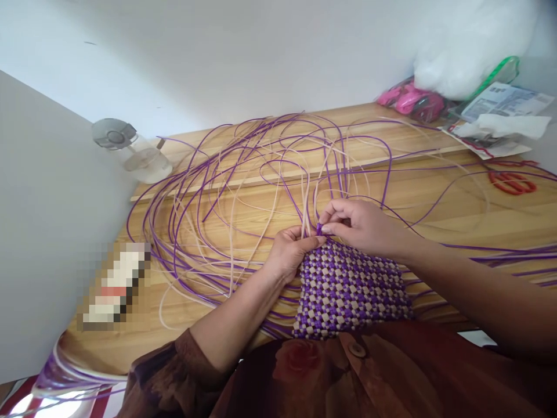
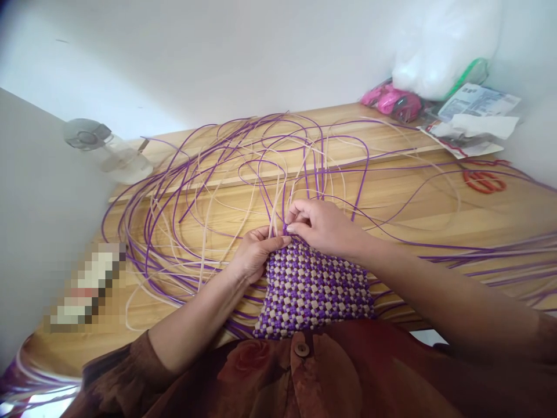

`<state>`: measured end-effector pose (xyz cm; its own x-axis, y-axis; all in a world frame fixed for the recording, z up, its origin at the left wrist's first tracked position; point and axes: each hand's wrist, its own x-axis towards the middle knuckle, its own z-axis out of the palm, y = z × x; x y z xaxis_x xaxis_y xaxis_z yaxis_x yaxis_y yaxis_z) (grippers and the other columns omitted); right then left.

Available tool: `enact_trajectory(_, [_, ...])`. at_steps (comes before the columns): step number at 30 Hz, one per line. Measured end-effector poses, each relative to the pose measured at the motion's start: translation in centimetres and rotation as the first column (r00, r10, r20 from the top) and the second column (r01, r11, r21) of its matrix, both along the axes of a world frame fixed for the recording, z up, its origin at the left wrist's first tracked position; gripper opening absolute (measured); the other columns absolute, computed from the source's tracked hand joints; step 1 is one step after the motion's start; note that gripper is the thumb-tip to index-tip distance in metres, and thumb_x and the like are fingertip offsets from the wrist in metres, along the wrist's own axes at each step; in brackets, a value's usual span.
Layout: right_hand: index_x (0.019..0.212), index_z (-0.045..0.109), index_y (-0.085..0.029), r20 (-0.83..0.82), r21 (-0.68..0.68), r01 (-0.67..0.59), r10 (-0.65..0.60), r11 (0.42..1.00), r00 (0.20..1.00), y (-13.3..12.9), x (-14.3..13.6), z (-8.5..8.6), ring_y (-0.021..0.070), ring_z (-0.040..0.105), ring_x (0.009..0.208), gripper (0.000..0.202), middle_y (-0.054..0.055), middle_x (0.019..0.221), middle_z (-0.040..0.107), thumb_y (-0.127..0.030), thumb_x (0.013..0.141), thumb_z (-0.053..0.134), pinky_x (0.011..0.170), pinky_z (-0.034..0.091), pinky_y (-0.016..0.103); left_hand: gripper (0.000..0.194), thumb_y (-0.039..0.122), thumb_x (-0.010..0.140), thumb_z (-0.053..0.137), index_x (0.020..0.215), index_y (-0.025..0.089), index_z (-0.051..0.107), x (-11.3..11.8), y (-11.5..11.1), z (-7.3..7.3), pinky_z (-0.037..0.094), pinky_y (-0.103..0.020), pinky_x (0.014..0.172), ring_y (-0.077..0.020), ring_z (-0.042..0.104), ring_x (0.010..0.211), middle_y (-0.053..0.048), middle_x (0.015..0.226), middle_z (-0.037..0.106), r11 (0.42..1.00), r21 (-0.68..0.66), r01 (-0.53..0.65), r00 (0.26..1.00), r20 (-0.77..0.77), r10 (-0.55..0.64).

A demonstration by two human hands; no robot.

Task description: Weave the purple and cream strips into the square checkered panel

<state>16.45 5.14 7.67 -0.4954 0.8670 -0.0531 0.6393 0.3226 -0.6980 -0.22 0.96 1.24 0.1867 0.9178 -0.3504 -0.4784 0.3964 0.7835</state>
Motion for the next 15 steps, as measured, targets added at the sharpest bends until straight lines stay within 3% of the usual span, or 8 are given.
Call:
enact_trajectory(4, [0.096,0.068,-0.019,0.167,0.163,-0.108,0.081,0.981,0.983,0.1,-1.1,0.6,0.0158,0.061,0.073,0.015,0.002,0.080,0.072,-0.024,0.086,0.057,0.070,0.038,0.028,0.030,0.024,0.051,0.090,0.071,0.013,0.071,0.0,0.0,-0.2,0.039,-0.024,0.060,-0.0094,0.055,0.056,-0.001,0.065,0.067,1.000,0.013,0.010,1.000,0.002,-0.010])
enact_trajectory(7, [0.081,0.066,-0.017,0.329,0.323,-0.258,0.147,0.911,0.933,0.1,-2.0,0.8,0.0186,0.056,0.080,0.012,0.006,0.083,0.068,-0.021,0.086,0.056,0.075,0.035,0.031,0.029,0.024,0.050,0.089,0.070,0.013,0.071,0.2,0.1,-0.5,0.040,-0.025,0.060,-0.0103,0.055,0.056,-0.002,0.064,0.068,1.000,0.017,-0.003,1.000,0.012,0.003])
enact_trajectory(9, [0.077,0.063,-0.016,0.350,0.386,-0.306,0.169,0.870,0.921,0.0,-2.9,1.3,0.0206,0.053,0.087,0.014,0.008,0.085,0.064,-0.021,0.087,0.055,0.080,0.035,0.034,0.026,0.022,0.050,0.087,0.067,0.013,0.070,0.3,0.1,-0.6,0.040,-0.025,0.060,-0.0103,0.054,0.054,-0.001,0.061,0.066,0.999,0.028,-0.024,0.999,0.022,0.024])
enact_trajectory(10, [0.076,0.063,-0.016,0.339,0.365,-0.306,0.181,0.879,0.923,0.0,-3.4,1.9,0.0208,0.053,0.088,0.016,0.008,0.085,0.063,-0.023,0.088,0.056,0.081,0.036,0.034,0.024,0.022,0.051,0.086,0.066,0.013,0.070,0.3,0.2,-0.7,0.041,-0.025,0.060,-0.0106,0.054,0.054,0.000,0.060,0.066,0.999,0.034,-0.032,0.999,0.028,0.031])
enact_trajectory(12, [0.076,0.064,-0.015,0.268,0.192,-0.288,0.232,0.938,0.935,0.3,-4.3,4.1,0.0187,0.054,0.084,0.022,0.006,0.081,0.062,-0.029,0.091,0.056,0.077,0.039,0.032,0.023,0.021,0.051,0.085,0.066,0.014,0.070,0.3,0.2,-0.7,0.043,-0.026,0.060,-0.0115,0.056,0.054,-0.001,0.060,0.066,0.999,0.031,-0.037,0.999,0.029,0.036])
enact_trajectory(14, [0.078,0.068,-0.014,0.136,-0.020,-0.277,0.277,0.961,0.951,1.1,-4.8,7.5,0.0152,0.057,0.077,0.030,0.003,0.076,0.062,-0.036,0.094,0.054,0.073,0.041,0.028,0.023,0.021,0.051,0.085,0.067,0.013,0.070,0.3,0.3,-0.6,0.043,-0.026,0.059,-0.0117,0.056,0.054,-0.001,0.061,0.067,0.999,0.006,-0.035,0.999,0.008,0.035])
enact_trajectory(15, [0.079,0.070,-0.014,0.053,-0.046,-0.259,0.261,0.965,0.964,1.7,-4.8,9.4,0.0145,0.059,0.077,0.032,0.002,0.075,0.062,-0.038,0.093,0.056,0.074,0.042,0.027,0.024,0.021,0.051,0.085,0.067,0.013,0.070,0.3,0.3,-0.6,0.043,-0.026,0.057,-0.0117,0.056,0.053,-0.002,0.061,0.067,0.999,-0.008,-0.032,0.999,-0.006,0.032])
